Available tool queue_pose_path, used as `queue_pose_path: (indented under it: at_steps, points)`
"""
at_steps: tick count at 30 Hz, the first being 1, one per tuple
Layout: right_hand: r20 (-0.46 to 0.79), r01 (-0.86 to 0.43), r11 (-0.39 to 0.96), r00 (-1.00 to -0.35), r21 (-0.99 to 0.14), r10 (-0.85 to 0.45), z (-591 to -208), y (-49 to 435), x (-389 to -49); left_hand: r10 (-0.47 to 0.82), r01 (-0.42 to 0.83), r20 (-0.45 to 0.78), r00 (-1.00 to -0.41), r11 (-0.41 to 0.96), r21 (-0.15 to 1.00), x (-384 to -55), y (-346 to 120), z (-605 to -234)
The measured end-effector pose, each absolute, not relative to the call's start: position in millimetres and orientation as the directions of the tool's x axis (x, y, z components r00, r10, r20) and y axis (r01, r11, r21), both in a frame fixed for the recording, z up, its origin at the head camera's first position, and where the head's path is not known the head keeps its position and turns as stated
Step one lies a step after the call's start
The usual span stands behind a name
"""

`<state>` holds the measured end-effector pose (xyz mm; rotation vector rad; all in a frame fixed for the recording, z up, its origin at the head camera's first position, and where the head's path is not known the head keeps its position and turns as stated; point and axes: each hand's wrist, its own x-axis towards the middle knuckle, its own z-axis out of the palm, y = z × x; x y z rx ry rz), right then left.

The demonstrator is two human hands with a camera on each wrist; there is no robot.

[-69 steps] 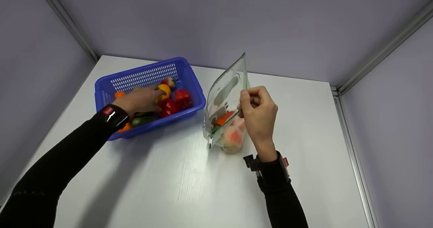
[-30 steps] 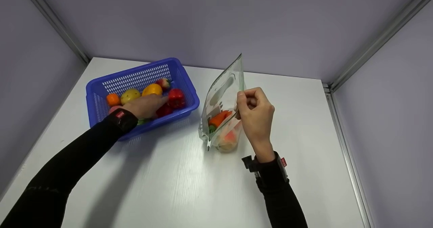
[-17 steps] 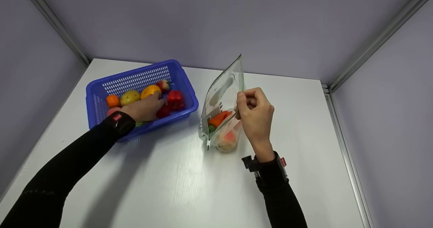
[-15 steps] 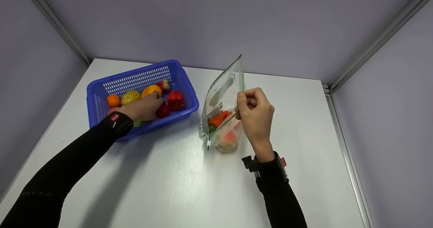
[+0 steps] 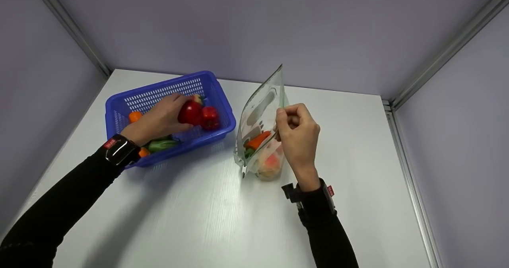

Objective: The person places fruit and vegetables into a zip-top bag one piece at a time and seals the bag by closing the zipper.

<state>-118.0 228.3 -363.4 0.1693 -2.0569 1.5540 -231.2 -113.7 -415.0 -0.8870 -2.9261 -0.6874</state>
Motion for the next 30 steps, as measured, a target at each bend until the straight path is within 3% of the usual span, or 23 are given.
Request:
queue_pose_path:
  at_steps: [9,18,30]
  points:
    - [0.495,-0.423,0.308,-0.842,-0.852,0.215,-362.3,220.5,-120.3,0.44,0.538,0.311,-0.843,0.698,0.472,-196.2,-89.0,-374.5]
    - [0.491,-0.424,0.294,-0.845,-0.857,0.212,-364.3,214.4,-122.7,0.363,0.641,0.529,-0.768,0.433,0.634,-167.6,-53.8,-345.5]
    - [0.495,-0.433,0.297,-0.851,-0.851,0.177,-366.2,213.3,-122.5,0.305,0.693,0.629,-0.715,0.186,0.697,-147.5,-9.6,-320.7]
